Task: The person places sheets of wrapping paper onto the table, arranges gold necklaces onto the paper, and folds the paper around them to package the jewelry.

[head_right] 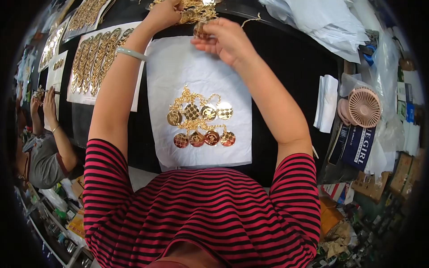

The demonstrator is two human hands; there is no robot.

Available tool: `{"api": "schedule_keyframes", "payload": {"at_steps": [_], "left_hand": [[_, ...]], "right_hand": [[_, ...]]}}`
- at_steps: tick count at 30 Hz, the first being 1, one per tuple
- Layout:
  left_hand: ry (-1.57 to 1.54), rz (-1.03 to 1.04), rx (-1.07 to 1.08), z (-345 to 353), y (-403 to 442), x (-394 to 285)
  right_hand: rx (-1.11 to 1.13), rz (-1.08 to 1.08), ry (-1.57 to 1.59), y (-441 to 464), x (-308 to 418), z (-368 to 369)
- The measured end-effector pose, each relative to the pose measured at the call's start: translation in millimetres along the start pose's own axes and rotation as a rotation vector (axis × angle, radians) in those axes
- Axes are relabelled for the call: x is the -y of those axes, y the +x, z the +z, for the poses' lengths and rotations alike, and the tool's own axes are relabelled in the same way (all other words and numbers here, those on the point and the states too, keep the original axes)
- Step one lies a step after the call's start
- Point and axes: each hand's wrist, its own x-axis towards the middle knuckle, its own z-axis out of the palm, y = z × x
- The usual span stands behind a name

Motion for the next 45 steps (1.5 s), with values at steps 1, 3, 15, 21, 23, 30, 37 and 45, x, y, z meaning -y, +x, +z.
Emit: {"api": "schedule_keyframes", "payload": {"at_steps": [1,3,15,21,23,30,37,45], "left_hand": [[-0.055,0.007,-0.053,7,-1,9],[-0.164,0.031,-0.167,15,4,28],[-0.710,-0.183,0.108,12,-139,-2],[-0.425,-0.062,-0.124,20,-198,-13],[-0.331,0.051,-0.229,27,-204,-10],[-0.501,-0.013,-0.195,17,-212,-20],[-0.760,-0.202,-0.081,13,-202,-10],[-0.773,-0.201,-0.035,11,-212,-14]], "right_hand": [[-0.007,0.062,0.033,-1,-6,0],[-0.028,0.068,0.014,0,-12,-2],[-0.002,-0.783,-0.949,-32,-72,3],[0.133,-1.028,-1.259,-66,-77,-6],[0.174,-1.008,-1.239,-71,-82,-9],[0.211,-0.940,-1.093,-40,-49,2],[-0.268,-0.919,-1.535,112,-18,20],[-0.189,-0.820,-1.448,64,53,40]]}}
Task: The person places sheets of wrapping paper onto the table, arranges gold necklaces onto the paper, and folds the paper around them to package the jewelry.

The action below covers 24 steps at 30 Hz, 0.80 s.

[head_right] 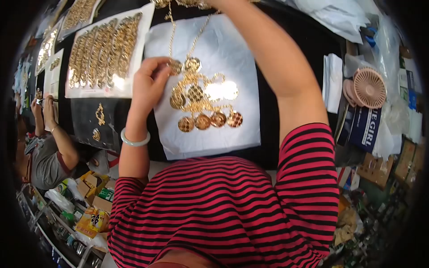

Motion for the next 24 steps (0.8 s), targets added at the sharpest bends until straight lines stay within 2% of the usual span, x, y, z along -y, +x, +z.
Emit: {"api": "schedule_keyframes", "payload": {"at_steps": [2,4,5,7,8,10,11,14,15,16,18,19,21,23,24], "left_hand": [[0.116,0.110,-0.017,-2,-1,-9],[0.162,0.189,-0.047,-1,0,-15],[0.211,0.219,-0.037,1,-1,-19],[0.312,0.255,-0.005,3,-11,-26],[0.307,0.252,-0.009,4,-16,-27],[0.336,0.323,-0.037,7,-18,-24],[0.351,0.364,-0.056,9,-17,-25],[0.401,0.387,-0.066,13,-20,-27],[0.430,0.391,-0.066,14,-20,-28],[0.437,0.394,-0.073,17,-21,-28],[0.490,0.577,-0.046,31,-23,-31],[0.498,0.575,-0.039,37,-24,-37],[0.447,0.573,0.203,46,-24,-47],[0.453,0.552,0.265,48,-23,-45],[0.449,0.527,0.314,48,-23,-43]], "right_hand": [[-0.032,0.005,0.022,-28,-12,-9],[0.032,0.135,0.397,-77,-49,-5],[0.029,0.113,0.382,-91,-41,-5],[0.235,0.611,0.552,-139,-7,-12],[0.240,0.609,0.546,-152,-3,-8],[0.252,0.764,0.583,-172,3,-3],[0.246,0.757,0.578,-177,5,-4],[0.338,0.475,0.372,-172,13,-5],[0.331,0.463,0.372,-160,11,-5],[0.242,0.371,0.285,-143,6,-3],[0.070,0.200,0.116,-106,-10,4],[0.087,0.205,0.117,-85,-16,9],[0.103,0.217,0.093,-43,-16,23],[0.103,0.228,0.076,-18,-16,44],[0.136,0.217,-0.041,-11,-19,61]]}}
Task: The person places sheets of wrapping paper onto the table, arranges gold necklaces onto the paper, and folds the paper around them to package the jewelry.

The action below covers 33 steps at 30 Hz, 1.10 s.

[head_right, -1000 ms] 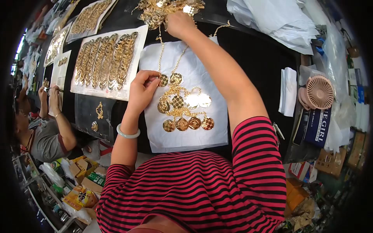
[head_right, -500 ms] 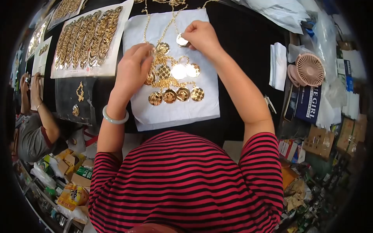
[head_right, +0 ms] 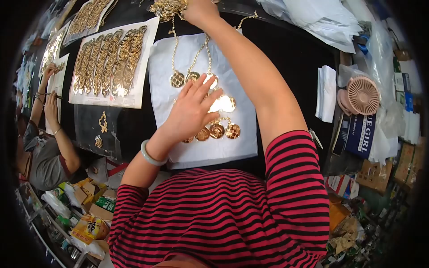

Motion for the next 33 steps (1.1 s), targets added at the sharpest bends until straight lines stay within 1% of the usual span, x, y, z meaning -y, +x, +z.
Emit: {"api": "schedule_keyframes", "payload": {"at_steps": [1,2,4,7,10,14,15,18,19,21,22,24,25,26,28,29,30,31,32,33], "left_hand": [[-0.018,-0.012,0.047,1,0,2],[-0.010,-0.014,0.048,0,0,5],[-0.066,-0.034,0.069,-3,-1,5],[-0.110,-0.043,0.081,-4,4,7],[-0.121,-0.047,0.098,-2,-2,6],[-0.112,-0.049,0.029,1,-2,5],[-0.110,-0.043,0.021,2,-3,6],[-0.113,-0.015,0.010,3,-5,7],[-0.108,-0.013,-0.024,4,-4,8],[-0.112,-0.007,-0.076,8,-7,6],[-0.123,0.000,-0.078,8,-7,6],[-0.034,-0.110,-0.301,-1,-4,12],[0.017,-0.168,-0.418,-6,-5,14],[0.025,-0.169,-0.437,-9,-10,17],[-0.016,-0.243,-0.364,-10,-22,21],[-0.034,-0.282,-0.328,-11,-25,23],[-0.023,-0.289,-0.338,-11,-27,22],[0.016,-0.251,-0.333,-10,-29,22],[0.056,-0.215,-0.321,-10,-33,21],[0.095,-0.178,-0.304,-10,-36,21]], "right_hand": [[0.019,-0.006,-0.120,9,-1,15],[0.037,-0.015,-0.242,17,1,21],[0.074,-0.025,-0.243,30,-1,27],[0.163,-0.024,-0.278,26,3,14],[-0.237,-0.081,-0.054,-7,36,-15],[-0.241,-0.044,0.006,0,38,-5],[-0.242,-0.065,0.003,9,41,-10],[-0.013,0.254,0.478,29,32,-50],[-0.016,0.262,0.468,24,33,-67],[-0.074,0.134,0.463,7,29,-99],[-0.075,0.141,0.451,-2,9,-102],[0.087,0.216,0.532,-7,-49,-90],[0.170,0.244,0.572,-10,-51,-87],[0.168,0.224,0.566,-17,-54,-80],[0.119,0.462,0.637,-43,-31,-67],[0.120,0.441,0.639,-41,-28,-55],[0.062,0.400,0.561,-39,-26,-40],[0.006,0.365,0.488,-38,-26,-26],[0.013,0.359,0.499,-30,-29,-9],[-0.107,0.257,0.417,-17,-31,6]]}}
